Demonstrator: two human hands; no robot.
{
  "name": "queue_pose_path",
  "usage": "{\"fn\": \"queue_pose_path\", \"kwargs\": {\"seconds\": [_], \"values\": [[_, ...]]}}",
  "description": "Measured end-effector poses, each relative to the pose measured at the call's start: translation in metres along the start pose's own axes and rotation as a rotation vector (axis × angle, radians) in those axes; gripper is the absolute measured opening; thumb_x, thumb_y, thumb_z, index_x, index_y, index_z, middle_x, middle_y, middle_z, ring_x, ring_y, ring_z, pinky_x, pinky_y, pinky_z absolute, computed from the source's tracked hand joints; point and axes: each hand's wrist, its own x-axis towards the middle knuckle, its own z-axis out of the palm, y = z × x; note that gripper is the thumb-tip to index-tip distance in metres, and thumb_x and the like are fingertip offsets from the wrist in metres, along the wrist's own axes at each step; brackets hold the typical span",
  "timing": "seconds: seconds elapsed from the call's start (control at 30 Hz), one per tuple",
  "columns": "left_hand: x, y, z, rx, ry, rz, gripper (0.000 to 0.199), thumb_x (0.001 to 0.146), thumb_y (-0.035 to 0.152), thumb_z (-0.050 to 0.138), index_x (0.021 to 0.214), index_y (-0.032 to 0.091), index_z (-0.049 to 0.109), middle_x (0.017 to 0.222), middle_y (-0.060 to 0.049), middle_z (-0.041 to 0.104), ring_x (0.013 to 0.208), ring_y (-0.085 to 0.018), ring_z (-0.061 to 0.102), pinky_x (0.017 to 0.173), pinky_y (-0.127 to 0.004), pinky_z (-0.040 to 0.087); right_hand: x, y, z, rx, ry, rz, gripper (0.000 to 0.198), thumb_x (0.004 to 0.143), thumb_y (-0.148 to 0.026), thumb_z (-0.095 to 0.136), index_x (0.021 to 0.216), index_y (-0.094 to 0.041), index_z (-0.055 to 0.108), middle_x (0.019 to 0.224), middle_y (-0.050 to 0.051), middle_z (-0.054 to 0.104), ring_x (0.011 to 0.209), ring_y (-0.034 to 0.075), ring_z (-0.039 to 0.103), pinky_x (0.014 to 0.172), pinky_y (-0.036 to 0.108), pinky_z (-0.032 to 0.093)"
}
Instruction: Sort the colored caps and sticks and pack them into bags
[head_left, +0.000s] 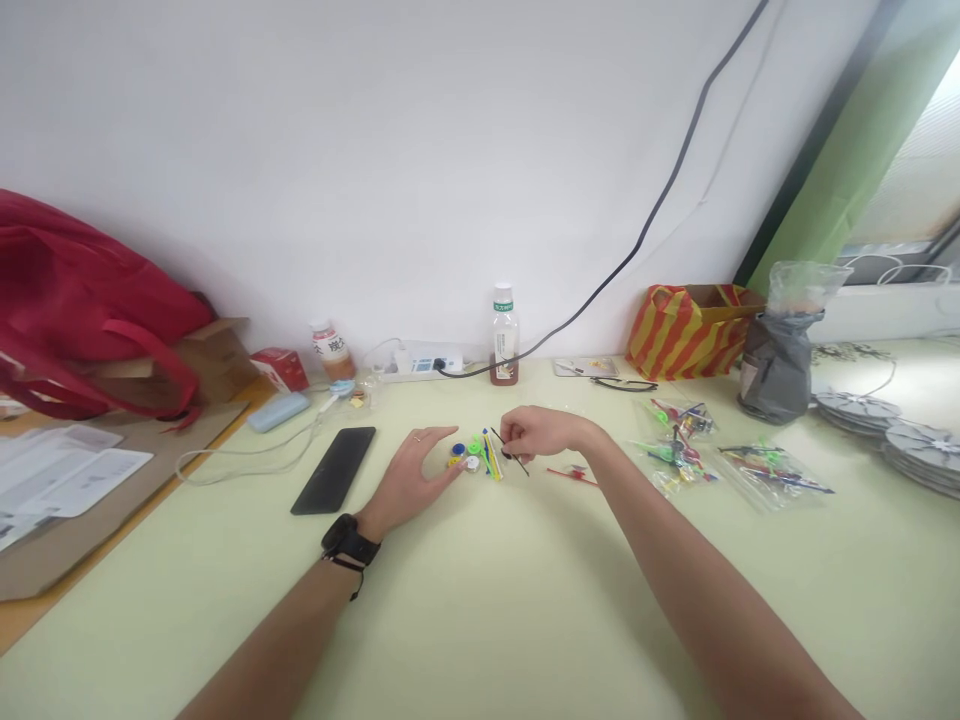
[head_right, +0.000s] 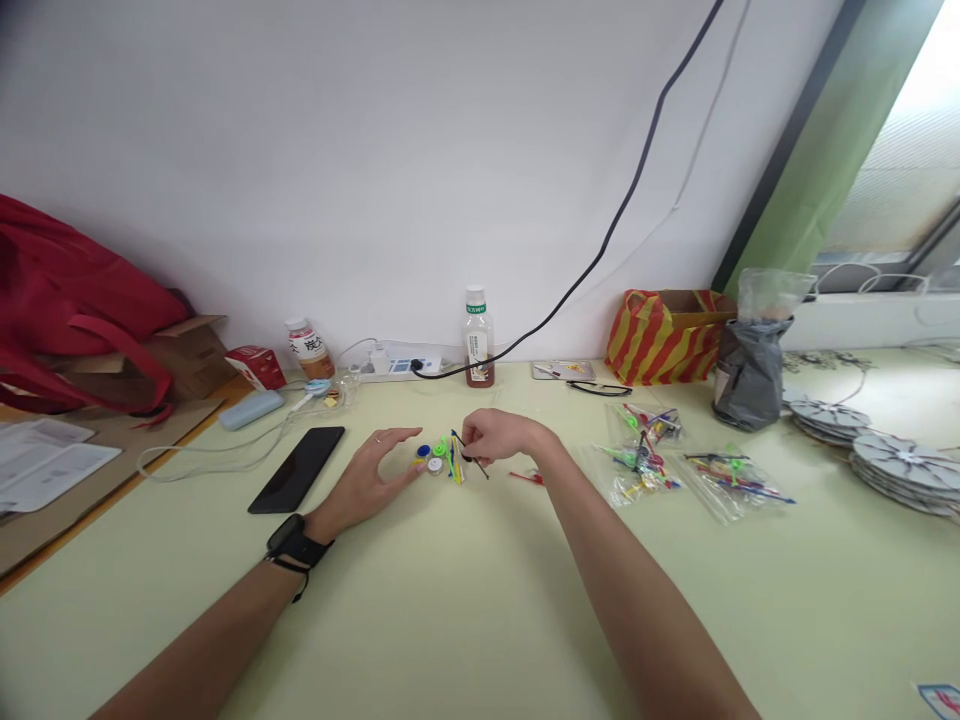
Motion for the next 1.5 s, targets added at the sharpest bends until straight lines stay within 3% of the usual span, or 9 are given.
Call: {"fn": "queue_pose_path", "kwargs": {"seconds": [0.27, 0.4, 0.57, 0.73, 0.97, 1.1, 1.2, 1.33, 1.5], "values": [[0.003, 0.027, -0.002, -0.188, 0.105, 0.060, 0.019, 0.096, 0.032, 0.065, 0.113, 0.025, 0.069, 0.107, -0.005, 0.075, 0.091, -0.020, 0.069, 0.086, -0.036, 0.057, 0.023, -0.029, 0.039, 0.542, 0.090, -0.185, 0.013, 0.082, -0.010, 0.064, 0.087, -0.019, 0.055, 0.076, -0.002, 0.068, 0.066, 0.011, 0.066, 0.064, 0.021, 0.054], [0.003, 0.026, -0.002, -0.243, 0.128, 0.044, 0.008, 0.094, 0.029, 0.068, 0.097, 0.023, 0.071, 0.094, -0.003, 0.076, 0.083, -0.019, 0.070, 0.080, -0.033, 0.057, 0.025, -0.032, 0.047, 0.368, 0.159, -0.194, 0.009, 0.087, -0.022, 0.061, 0.087, -0.021, 0.052, 0.078, -0.003, 0.065, 0.067, 0.010, 0.060, 0.057, 0.019, 0.046], [0.001, 0.023, -0.006, -0.268, -0.048, 0.017, 0.015, 0.087, 0.033, 0.075, 0.079, 0.022, 0.069, 0.095, -0.004, 0.076, 0.091, -0.021, 0.072, 0.087, -0.036, 0.057, 0.026, -0.015, 0.034, 0.007, 0.404, 0.035, 0.016, 0.092, -0.022, 0.054, 0.107, -0.020, 0.058, 0.104, 0.005, 0.071, 0.085, 0.015, 0.064, 0.067, 0.022, 0.046], [0.001, 0.009, -0.014, -0.166, -0.255, 0.042, 0.013, 0.082, 0.038, 0.080, 0.092, 0.029, 0.080, 0.098, -0.006, 0.074, 0.092, -0.023, 0.070, 0.083, -0.036, 0.059, 0.025, 0.009, 0.024, -0.088, 0.278, 0.224, 0.025, 0.081, -0.019, 0.068, 0.105, -0.016, 0.064, 0.093, 0.011, 0.074, 0.070, 0.019, 0.068, 0.059, 0.026, 0.046], [0.005, -0.008, -0.021, -0.015, -0.194, 0.110, 0.021, 0.086, 0.039, 0.077, 0.105, 0.033, 0.078, 0.121, -0.005, 0.071, 0.112, -0.025, 0.065, 0.101, -0.045, 0.055, 0.002, 0.012, -0.006, -0.198, 0.165, 0.311, 0.024, 0.080, -0.035, 0.076, 0.095, -0.019, 0.068, 0.100, 0.009, 0.074, 0.068, 0.018, 0.069, 0.060, 0.027, 0.048], [-0.002, 0.002, -0.013, 0.026, -0.266, 0.128, 0.053, 0.097, 0.040, 0.063, 0.149, 0.034, 0.052, 0.161, -0.007, 0.044, 0.147, -0.029, 0.042, 0.119, -0.049, 0.041, -0.023, 0.024, -0.031, -0.243, 0.021, 0.490, 0.040, 0.054, -0.034, 0.094, 0.081, -0.018, 0.068, 0.079, 0.007, 0.073, 0.068, 0.025, 0.070, 0.062, 0.033, 0.052], [-0.008, 0.004, -0.003, 0.088, -0.365, 0.174, 0.067, 0.099, 0.046, 0.059, 0.160, 0.034, 0.034, 0.168, -0.006, 0.030, 0.155, -0.030, 0.029, 0.123, -0.048, 0.036, -0.031, 0.035, -0.035, -0.205, -0.108, 0.605, 0.040, 0.042, -0.021, 0.096, 0.069, -0.016, 0.066, 0.064, 0.006, 0.070, 0.066, 0.028, 0.071, 0.061, 0.036, 0.055], [-0.011, 0.001, 0.006, 0.128, -0.413, 0.157, 0.071, 0.102, 0.048, 0.053, 0.164, 0.033, 0.022, 0.169, -0.004, 0.026, 0.156, -0.030, 0.024, 0.126, -0.047, 0.031, -0.029, 0.042, -0.032, -0.119, -0.153, 0.587, 0.029, 0.051, -0.013, 0.088, 0.068, -0.015, 0.066, 0.061, 0.006, 0.071, 0.067, 0.026, 0.073, 0.062, 0.033, 0.056], [-0.009, 0.007, 0.006, 0.104, -0.377, 0.067, 0.075, 0.102, 0.053, 0.051, 0.165, 0.035, 0.016, 0.172, -0.002, 0.016, 0.159, -0.032, 0.012, 0.127, -0.051, 0.026, -0.027, 0.035, -0.034, -0.009, -0.086, 0.372, 0.014, 0.074, -0.013, 0.074, 0.087, -0.017, 0.069, 0.078, 0.004, 0.074, 0.069, 0.017, 0.074, 0.071, 0.026, 0.056]]}}
